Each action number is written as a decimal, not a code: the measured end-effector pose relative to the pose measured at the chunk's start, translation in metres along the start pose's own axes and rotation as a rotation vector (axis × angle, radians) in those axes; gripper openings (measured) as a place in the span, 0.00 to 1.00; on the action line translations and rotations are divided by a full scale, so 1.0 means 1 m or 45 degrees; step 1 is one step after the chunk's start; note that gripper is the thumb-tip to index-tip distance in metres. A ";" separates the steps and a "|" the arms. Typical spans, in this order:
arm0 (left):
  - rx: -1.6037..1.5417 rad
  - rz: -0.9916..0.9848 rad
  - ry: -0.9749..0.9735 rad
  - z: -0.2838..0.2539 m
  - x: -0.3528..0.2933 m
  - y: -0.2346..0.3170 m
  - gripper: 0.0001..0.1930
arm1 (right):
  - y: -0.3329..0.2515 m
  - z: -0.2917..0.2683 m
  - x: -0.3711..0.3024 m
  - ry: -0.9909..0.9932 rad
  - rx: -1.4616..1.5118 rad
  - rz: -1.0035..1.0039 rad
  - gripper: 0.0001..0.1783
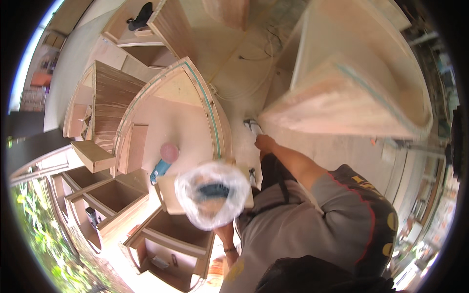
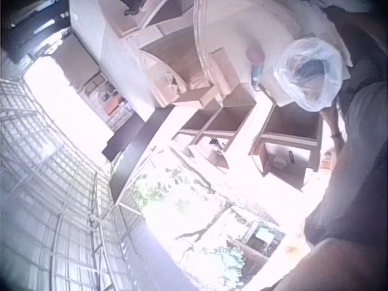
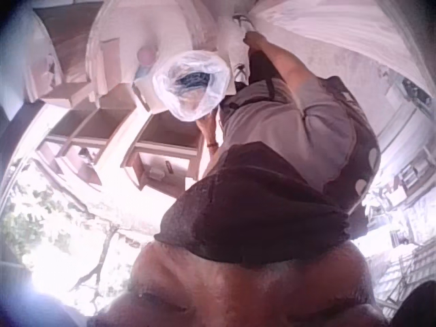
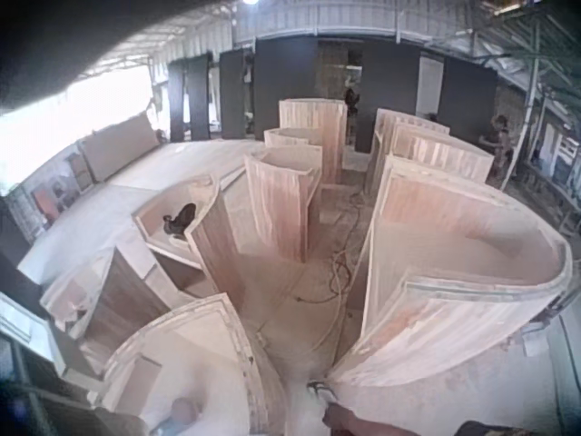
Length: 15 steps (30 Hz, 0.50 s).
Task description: The person applies glue to a curved wooden frame, then fits a small wooden piece into the corner. They plug in a power sander and use it to smooth the edges of the wooden furniture.
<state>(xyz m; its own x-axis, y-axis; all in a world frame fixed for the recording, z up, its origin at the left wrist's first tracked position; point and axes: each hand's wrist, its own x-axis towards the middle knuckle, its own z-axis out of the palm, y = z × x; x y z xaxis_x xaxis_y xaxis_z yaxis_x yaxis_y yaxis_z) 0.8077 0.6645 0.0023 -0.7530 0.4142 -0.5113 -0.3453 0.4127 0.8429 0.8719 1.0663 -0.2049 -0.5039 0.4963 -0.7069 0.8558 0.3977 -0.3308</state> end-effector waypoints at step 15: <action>0.499 -0.550 0.176 0.069 0.160 0.016 0.37 | 0.003 -0.058 0.366 -0.073 0.025 0.198 0.19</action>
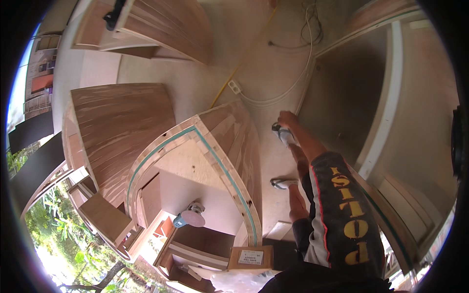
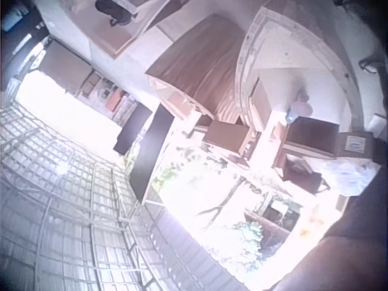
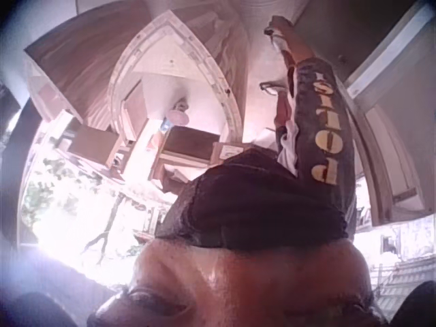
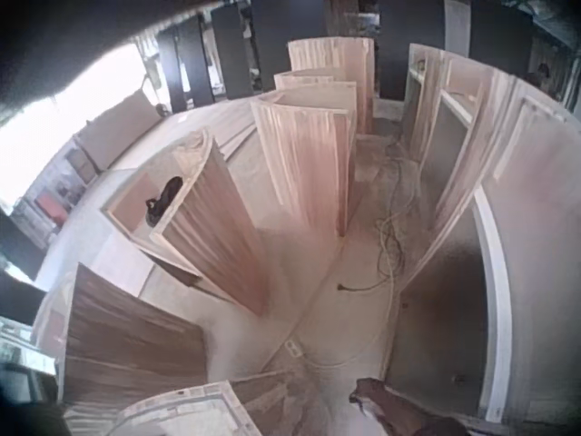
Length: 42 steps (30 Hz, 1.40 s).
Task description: The person applies glue to a curved wooden frame, then fits a small wooden piece into the corner. They plug in a power sander and use it to smooth the edges of the wooden furniture.
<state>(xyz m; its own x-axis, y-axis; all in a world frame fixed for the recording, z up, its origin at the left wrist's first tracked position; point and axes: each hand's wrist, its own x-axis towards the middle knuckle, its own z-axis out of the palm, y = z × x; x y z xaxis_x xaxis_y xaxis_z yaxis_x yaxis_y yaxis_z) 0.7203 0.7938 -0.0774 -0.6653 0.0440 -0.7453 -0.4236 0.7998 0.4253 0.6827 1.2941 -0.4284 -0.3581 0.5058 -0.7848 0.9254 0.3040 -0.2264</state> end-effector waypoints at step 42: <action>-0.236 0.003 0.702 -0.049 0.003 -0.223 0.30 | 0.039 0.310 -0.086 0.369 -0.367 -0.522 0.20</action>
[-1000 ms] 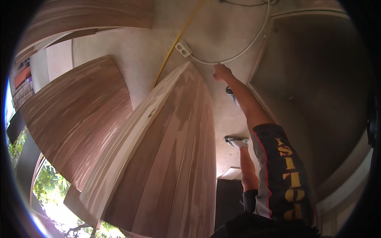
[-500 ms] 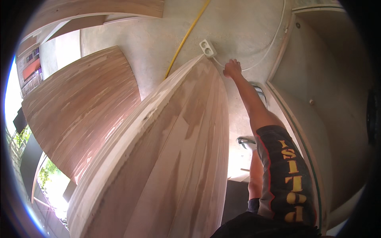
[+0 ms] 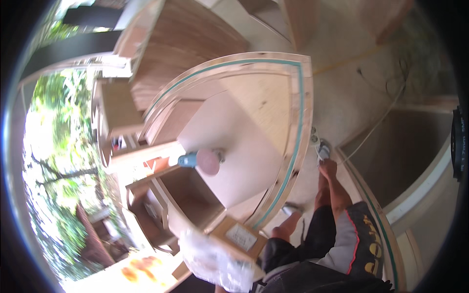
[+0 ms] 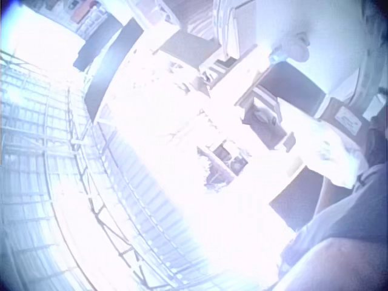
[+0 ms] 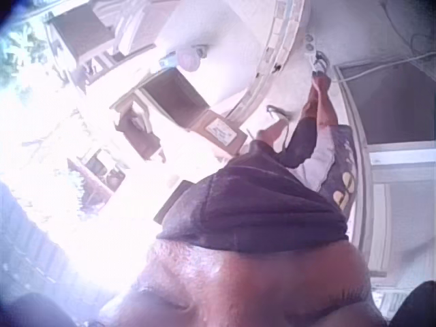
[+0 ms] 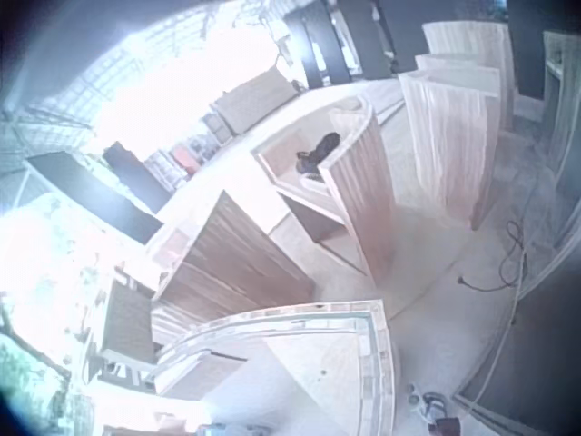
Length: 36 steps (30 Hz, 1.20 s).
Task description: The person applies glue to a curved wooden frame, then fits a small wooden piece into the corner. They plug in a power sander and use it to smooth the edges of the wooden furniture.
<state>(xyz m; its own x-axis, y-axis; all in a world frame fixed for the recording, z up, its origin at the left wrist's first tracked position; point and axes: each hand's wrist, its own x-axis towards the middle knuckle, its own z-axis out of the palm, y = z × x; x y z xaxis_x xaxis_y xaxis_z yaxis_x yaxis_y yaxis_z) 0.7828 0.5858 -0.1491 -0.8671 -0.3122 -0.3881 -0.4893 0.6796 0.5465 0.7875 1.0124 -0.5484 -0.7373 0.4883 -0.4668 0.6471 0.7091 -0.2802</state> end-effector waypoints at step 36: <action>-0.227 0.325 -0.264 -0.186 0.106 -0.244 0.25 | -0.154 -0.074 -0.322 0.913 0.048 -0.839 0.28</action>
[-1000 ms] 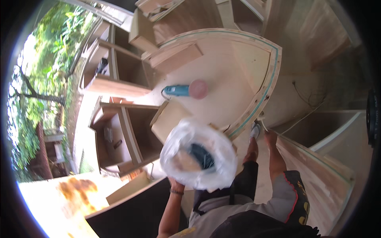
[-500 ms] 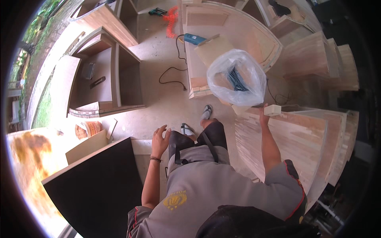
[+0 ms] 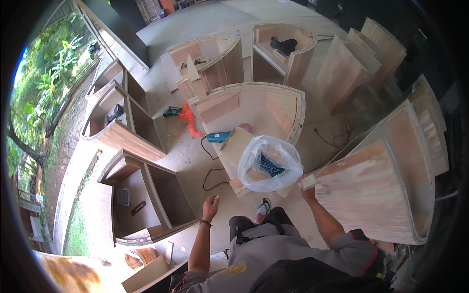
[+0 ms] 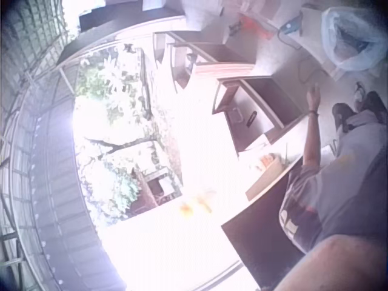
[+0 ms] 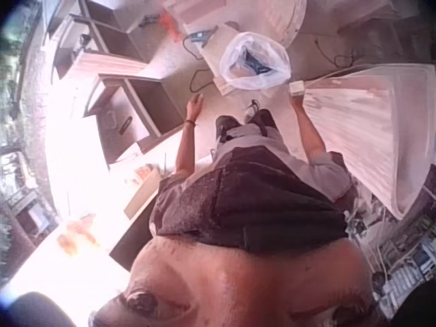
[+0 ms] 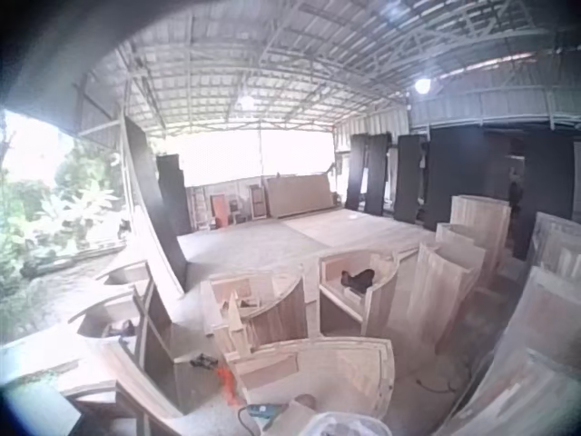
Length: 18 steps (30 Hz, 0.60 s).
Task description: The person applies glue to a curved wooden frame, then fits a small wooden piece into the corner. They plug in a power sander and use it to smooth the edges of the wooden furniture.
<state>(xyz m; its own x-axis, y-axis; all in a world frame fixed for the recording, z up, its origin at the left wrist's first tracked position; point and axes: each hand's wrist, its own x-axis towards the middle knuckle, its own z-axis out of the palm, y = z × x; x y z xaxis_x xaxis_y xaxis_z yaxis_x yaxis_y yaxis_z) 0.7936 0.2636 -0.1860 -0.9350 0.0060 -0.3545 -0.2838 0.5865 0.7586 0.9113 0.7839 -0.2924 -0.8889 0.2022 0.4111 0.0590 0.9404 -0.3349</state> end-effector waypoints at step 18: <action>0.040 -0.339 -0.213 0.022 0.334 -0.052 0.49 | -0.293 -0.089 0.018 -0.056 0.600 0.989 0.15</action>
<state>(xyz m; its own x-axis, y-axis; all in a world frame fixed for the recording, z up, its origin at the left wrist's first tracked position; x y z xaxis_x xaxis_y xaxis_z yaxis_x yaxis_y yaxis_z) 0.5002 0.2527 -0.3557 -0.7801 -0.0196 -0.6253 -0.5048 0.6102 0.6106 0.9188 0.5360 -0.1114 -0.6936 0.7127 -0.1049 0.4656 0.3325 -0.8202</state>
